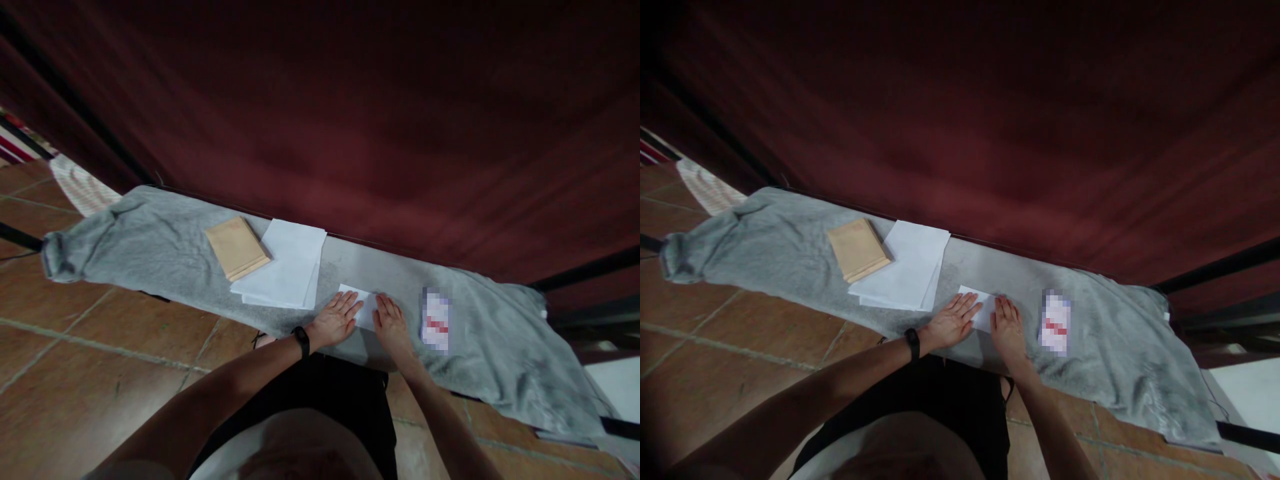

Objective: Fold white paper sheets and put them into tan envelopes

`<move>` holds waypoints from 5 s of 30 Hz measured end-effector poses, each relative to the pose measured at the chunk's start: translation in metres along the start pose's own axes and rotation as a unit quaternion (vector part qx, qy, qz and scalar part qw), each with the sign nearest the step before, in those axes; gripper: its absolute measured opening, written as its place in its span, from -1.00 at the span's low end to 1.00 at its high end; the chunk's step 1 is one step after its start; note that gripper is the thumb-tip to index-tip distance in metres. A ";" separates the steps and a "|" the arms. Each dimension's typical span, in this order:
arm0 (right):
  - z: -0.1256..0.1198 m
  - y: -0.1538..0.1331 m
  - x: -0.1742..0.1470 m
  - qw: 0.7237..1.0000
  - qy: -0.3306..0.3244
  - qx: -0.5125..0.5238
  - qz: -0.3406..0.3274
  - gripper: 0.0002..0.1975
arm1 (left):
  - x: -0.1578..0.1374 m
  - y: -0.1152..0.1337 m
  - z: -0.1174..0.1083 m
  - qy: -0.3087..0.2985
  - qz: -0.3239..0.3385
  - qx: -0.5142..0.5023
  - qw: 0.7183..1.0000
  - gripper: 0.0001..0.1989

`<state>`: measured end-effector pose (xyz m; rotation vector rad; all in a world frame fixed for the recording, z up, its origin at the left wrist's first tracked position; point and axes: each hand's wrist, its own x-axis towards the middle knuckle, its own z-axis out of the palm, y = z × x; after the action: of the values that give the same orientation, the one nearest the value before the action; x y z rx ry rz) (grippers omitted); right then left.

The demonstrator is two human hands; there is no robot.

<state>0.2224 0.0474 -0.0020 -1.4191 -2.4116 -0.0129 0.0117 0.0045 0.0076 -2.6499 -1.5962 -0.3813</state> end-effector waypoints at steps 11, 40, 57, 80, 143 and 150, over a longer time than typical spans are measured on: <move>-0.019 0.012 0.059 0.988 -0.044 0.140 0.048 -0.77 | -0.006 0.006 -0.011 0.036 0.039 0.049 0.997 -0.50; -0.004 -0.016 -0.042 0.975 0.076 0.206 0.033 -0.70 | 0.010 0.020 -0.003 -0.015 0.008 -0.015 1.000 -0.48; 0.007 -0.039 -0.024 0.997 -0.025 -0.077 0.014 -0.50 | 0.014 0.026 -0.003 -0.021 0.028 0.008 0.999 -0.38; 0.017 -0.041 -0.022 0.995 0.059 -0.001 0.083 -0.44 | -0.005 -0.005 -0.009 -0.020 -0.003 -0.041 0.999 -0.37; -0.016 0.023 0.051 0.948 -0.030 0.234 0.214 -0.88 | 0.009 0.000 0.003 0.062 -0.096 -0.084 0.990 -0.35; -0.026 0.023 0.056 0.917 0.047 0.341 0.201 -0.86 | 0.005 -0.007 0.005 0.172 -0.192 -0.219 0.941 -0.29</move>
<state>0.2245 0.1022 0.0350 -1.4652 -1.7261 0.7606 0.0084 0.0131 0.0029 -2.3126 -2.0837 -1.2713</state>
